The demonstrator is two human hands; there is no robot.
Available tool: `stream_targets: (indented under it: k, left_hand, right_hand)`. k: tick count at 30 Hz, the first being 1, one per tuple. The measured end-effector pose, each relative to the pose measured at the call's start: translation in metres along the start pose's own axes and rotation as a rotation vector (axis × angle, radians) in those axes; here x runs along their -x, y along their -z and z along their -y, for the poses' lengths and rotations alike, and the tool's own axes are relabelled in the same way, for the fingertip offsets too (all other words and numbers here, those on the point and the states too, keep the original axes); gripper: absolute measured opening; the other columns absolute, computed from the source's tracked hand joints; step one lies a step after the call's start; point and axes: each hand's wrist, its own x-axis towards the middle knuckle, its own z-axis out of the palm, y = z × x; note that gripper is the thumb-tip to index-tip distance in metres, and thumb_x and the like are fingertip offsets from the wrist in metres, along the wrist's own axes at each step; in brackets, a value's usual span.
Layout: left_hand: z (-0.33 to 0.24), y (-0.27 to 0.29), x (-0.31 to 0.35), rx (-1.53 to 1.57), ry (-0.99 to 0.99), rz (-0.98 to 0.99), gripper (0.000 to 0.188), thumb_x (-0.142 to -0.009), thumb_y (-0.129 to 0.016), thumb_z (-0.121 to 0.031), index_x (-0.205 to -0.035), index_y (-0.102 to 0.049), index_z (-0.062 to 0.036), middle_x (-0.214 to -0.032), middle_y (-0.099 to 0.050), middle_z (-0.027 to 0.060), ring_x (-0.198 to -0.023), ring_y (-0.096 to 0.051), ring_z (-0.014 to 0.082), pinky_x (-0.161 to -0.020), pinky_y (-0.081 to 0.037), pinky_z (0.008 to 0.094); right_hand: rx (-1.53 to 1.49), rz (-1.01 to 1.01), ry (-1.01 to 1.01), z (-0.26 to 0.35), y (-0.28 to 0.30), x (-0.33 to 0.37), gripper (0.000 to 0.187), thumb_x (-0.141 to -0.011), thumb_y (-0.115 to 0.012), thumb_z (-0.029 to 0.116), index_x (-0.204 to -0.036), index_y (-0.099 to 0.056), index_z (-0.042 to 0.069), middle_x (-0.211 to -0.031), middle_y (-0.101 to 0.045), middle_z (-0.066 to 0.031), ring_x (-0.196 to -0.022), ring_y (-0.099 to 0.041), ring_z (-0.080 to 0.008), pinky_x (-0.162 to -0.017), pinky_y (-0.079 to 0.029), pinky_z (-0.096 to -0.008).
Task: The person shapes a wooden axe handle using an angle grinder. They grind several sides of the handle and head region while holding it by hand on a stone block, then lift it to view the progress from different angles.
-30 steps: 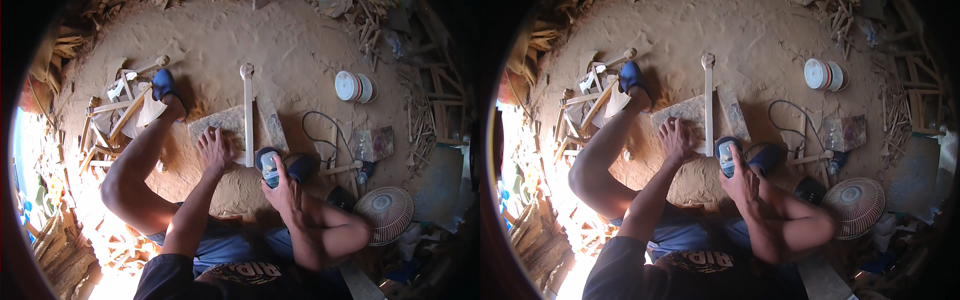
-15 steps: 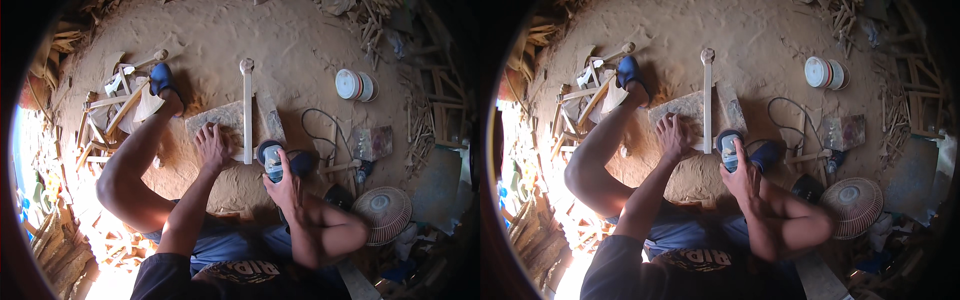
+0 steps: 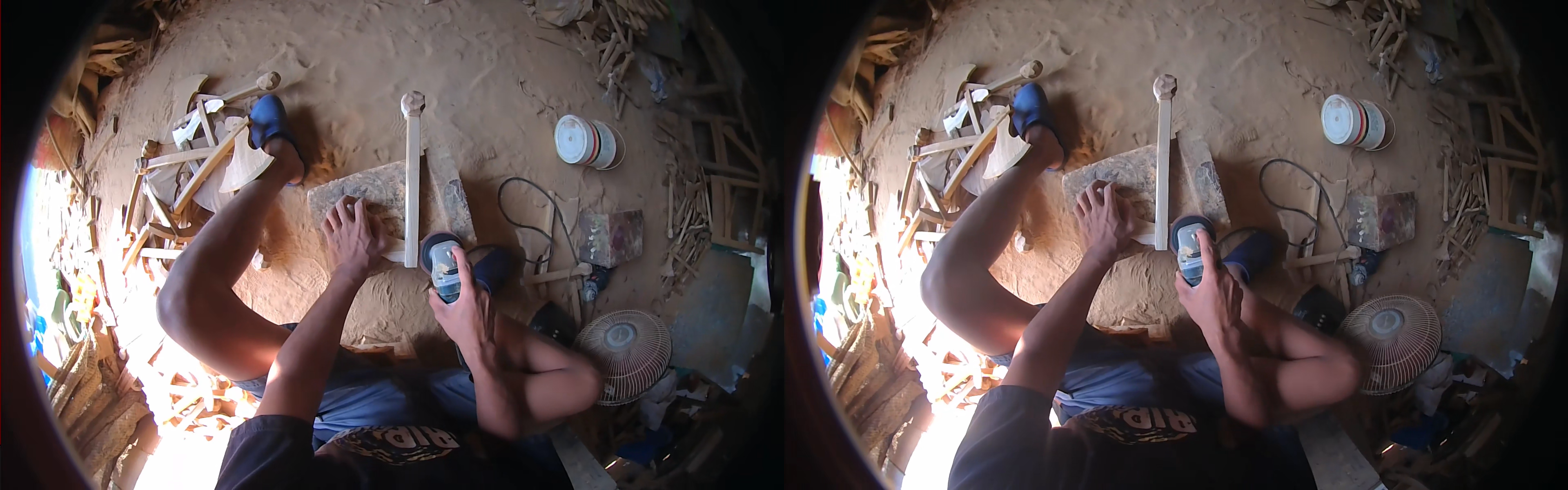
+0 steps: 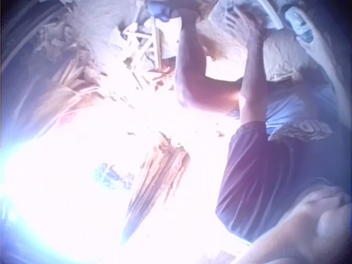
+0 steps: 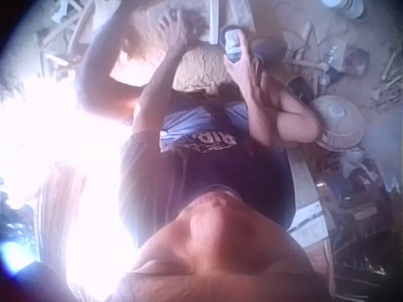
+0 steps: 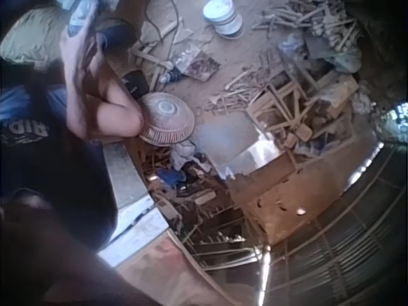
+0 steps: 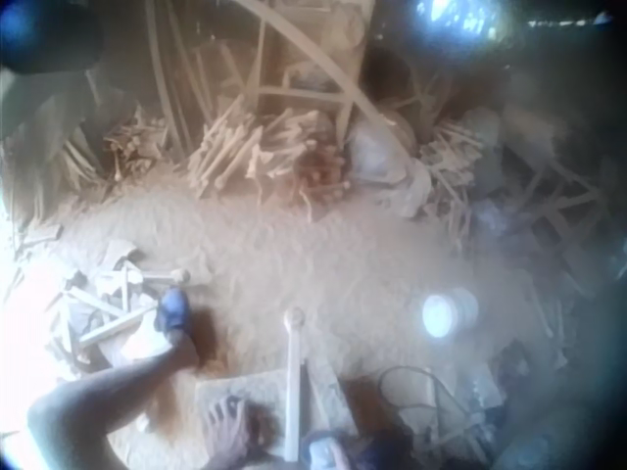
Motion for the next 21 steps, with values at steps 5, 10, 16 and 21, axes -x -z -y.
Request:
stream_targets:
  k: [5, 10, 16, 21]
  left_hand:
    - [0.003, -0.003, 0.001, -0.015, 0.006, 0.013, 0.053, -0.093, -0.070, -0.037, -0.138, -0.060, -0.0093, -0.142, -0.051, 0.0180, -0.132, -0.046, 0.0423, -0.114, -0.036, 0.0555]
    - [0.001, -0.004, 0.001, -0.019, 0.004, 0.005, 0.053, -0.094, -0.069, -0.038, -0.138, -0.060, -0.0094, -0.142, -0.051, 0.0189, -0.132, -0.046, 0.0427, -0.114, -0.035, 0.0557]
    - [0.002, -0.004, 0.001, -0.005, -0.006, -0.009, 0.052, -0.094, -0.069, -0.038, -0.136, -0.061, -0.0096, -0.141, -0.052, 0.0196, -0.133, -0.046, 0.0422, -0.115, -0.035, 0.0557]
    - [0.001, 0.000, 0.000, 0.006, 0.039, 0.059, 0.055, -0.094, -0.068, -0.036, -0.142, -0.059, -0.0098, -0.146, -0.051, 0.0188, -0.137, -0.046, 0.0415, -0.117, -0.034, 0.0557]
  right_hand:
    - [0.006, 0.002, -0.021, 0.007, -0.001, -0.012, 0.089, -0.089, -0.082, 0.023, -0.166, -0.039, 0.016, -0.131, -0.072, -0.0305, -0.103, -0.073, -0.0523, -0.088, -0.060, -0.0595]
    - [0.014, -0.010, -0.049, 0.008, -0.001, -0.028, 0.090, -0.090, -0.081, 0.027, -0.167, -0.036, 0.018, -0.126, -0.073, -0.0308, -0.097, -0.073, -0.0535, -0.085, -0.059, -0.0614]
    - [0.032, -0.104, -0.164, -0.010, -0.005, -0.027, 0.093, -0.090, -0.082, 0.026, -0.169, -0.033, 0.022, -0.126, -0.074, -0.0309, -0.101, -0.074, -0.0540, -0.089, -0.060, -0.0605]
    - [-0.073, -0.159, -0.117, -0.021, -0.001, -0.020, 0.094, -0.089, -0.084, 0.025, -0.169, -0.035, 0.023, -0.131, -0.073, -0.0295, -0.111, -0.072, -0.0532, -0.094, -0.059, -0.0595]
